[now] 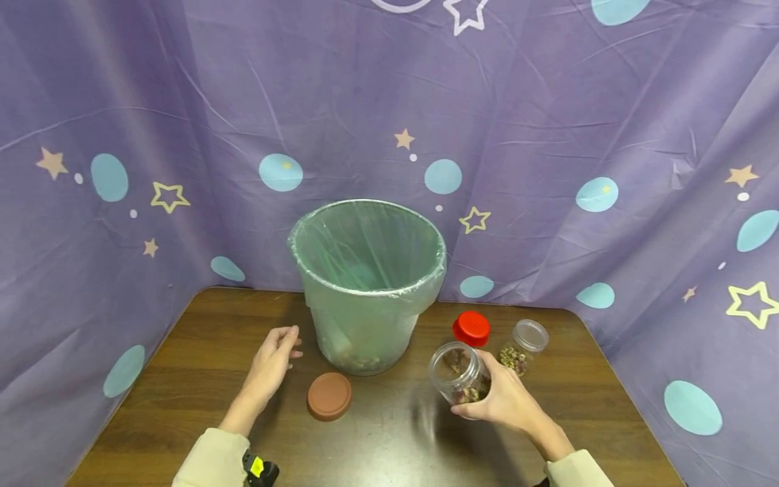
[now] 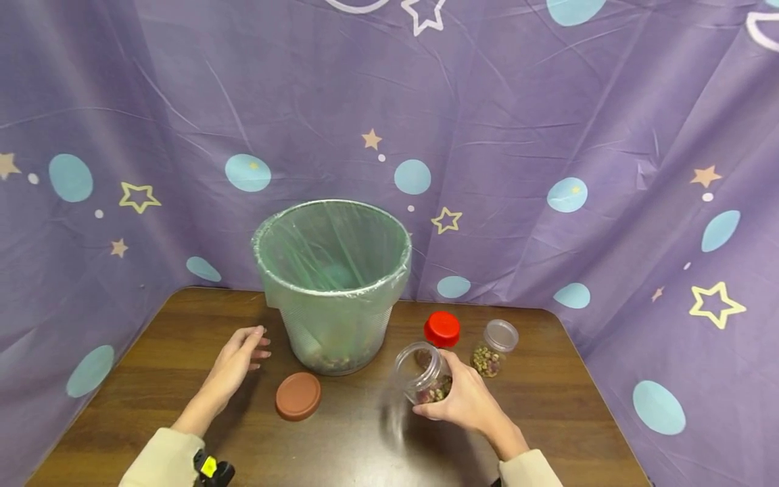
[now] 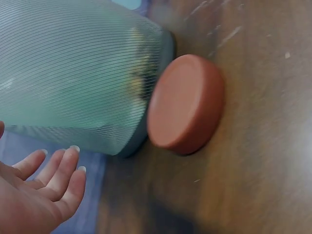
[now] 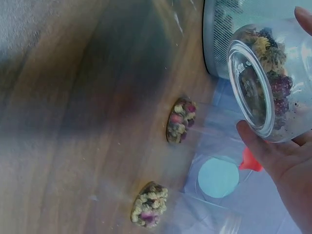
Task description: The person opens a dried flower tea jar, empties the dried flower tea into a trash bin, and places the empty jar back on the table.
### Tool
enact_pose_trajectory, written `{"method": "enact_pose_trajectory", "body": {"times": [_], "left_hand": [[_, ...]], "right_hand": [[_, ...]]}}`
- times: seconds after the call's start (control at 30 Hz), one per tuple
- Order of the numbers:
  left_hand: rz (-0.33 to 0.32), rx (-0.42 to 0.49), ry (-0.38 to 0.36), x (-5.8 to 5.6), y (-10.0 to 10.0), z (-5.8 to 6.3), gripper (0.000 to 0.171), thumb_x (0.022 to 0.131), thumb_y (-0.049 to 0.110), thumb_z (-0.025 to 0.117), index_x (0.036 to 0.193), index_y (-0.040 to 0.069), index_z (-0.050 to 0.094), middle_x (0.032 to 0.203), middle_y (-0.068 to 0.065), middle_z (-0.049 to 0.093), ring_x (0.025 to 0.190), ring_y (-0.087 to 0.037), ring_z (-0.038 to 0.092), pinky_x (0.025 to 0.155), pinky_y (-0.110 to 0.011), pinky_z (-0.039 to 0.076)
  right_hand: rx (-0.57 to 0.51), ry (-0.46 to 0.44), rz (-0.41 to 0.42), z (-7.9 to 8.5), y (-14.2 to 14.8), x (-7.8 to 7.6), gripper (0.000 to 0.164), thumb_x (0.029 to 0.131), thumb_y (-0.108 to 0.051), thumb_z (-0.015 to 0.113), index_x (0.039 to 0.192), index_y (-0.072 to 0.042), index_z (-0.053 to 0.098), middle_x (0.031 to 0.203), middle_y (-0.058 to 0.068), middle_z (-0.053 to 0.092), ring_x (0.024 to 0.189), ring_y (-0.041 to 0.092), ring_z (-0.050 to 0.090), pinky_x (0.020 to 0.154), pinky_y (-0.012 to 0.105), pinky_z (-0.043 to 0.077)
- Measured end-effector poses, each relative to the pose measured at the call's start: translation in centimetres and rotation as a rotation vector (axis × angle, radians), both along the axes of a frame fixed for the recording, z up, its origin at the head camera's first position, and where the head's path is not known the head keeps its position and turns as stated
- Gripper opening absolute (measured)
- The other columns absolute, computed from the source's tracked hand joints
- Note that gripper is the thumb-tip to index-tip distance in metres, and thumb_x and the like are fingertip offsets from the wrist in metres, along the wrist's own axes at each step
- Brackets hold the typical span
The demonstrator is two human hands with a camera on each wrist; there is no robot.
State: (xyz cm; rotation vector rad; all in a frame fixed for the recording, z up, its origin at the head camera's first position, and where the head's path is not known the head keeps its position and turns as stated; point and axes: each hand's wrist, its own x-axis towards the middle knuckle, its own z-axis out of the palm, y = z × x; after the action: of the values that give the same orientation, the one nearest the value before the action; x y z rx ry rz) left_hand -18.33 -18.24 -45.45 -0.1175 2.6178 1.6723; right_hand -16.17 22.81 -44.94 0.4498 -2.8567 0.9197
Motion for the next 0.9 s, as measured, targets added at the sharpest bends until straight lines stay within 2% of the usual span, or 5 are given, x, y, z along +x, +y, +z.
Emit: {"method": "enact_pose_trajectory", "body": {"times": [0.27,0.43,0.67,0.9], "left_hand": [[0.033,0.011,0.047,-1.2,-1.4,3.2,0.067,0.105,0.053,0.027,0.145,0.000,0.035,0.136,-0.022,0.053,0.117,-0.032,0.058,0.090,-0.031,0.049],[0.024,0.007,0.093,-1.8,-1.6,5.1,0.065,0.105,0.051,0.027,0.143,0.000,0.037,0.135,-0.023,0.054,0.114,-0.031,0.060,0.090,-0.032,0.050],[0.044,-0.044,0.152,-2.5,-1.4,7.9,0.066,0.104,0.053,0.028,0.141,0.000,0.041,0.131,-0.022,0.057,0.102,-0.020,0.063,0.083,-0.028,0.051],[0.015,-0.109,0.209,-2.8,-1.8,9.5,0.070,0.103,0.058,0.027,0.142,0.002,0.040,0.131,-0.019,0.059,0.112,-0.034,0.061,0.083,-0.026,0.049]], "right_hand": [[0.020,0.060,-0.014,0.9,1.0,-0.8,0.096,0.054,-0.051,0.091,0.133,-0.011,0.053,0.113,0.006,0.070,0.099,0.020,0.065,0.086,0.044,0.049],[0.023,0.065,-0.014,1.6,1.4,-1.1,0.095,0.056,-0.051,0.090,0.133,-0.011,0.052,0.113,0.006,0.070,0.099,0.020,0.064,0.085,0.042,0.046],[-0.035,0.064,0.004,2.7,1.8,-1.6,0.094,0.058,-0.048,0.092,0.134,-0.010,0.050,0.115,0.007,0.069,0.102,0.022,0.066,0.084,0.042,0.053],[-0.045,0.083,-0.003,3.5,2.2,-2.0,0.095,0.058,-0.048,0.092,0.135,-0.010,0.050,0.118,0.008,0.069,0.106,0.025,0.066,0.088,0.046,0.052]]}}
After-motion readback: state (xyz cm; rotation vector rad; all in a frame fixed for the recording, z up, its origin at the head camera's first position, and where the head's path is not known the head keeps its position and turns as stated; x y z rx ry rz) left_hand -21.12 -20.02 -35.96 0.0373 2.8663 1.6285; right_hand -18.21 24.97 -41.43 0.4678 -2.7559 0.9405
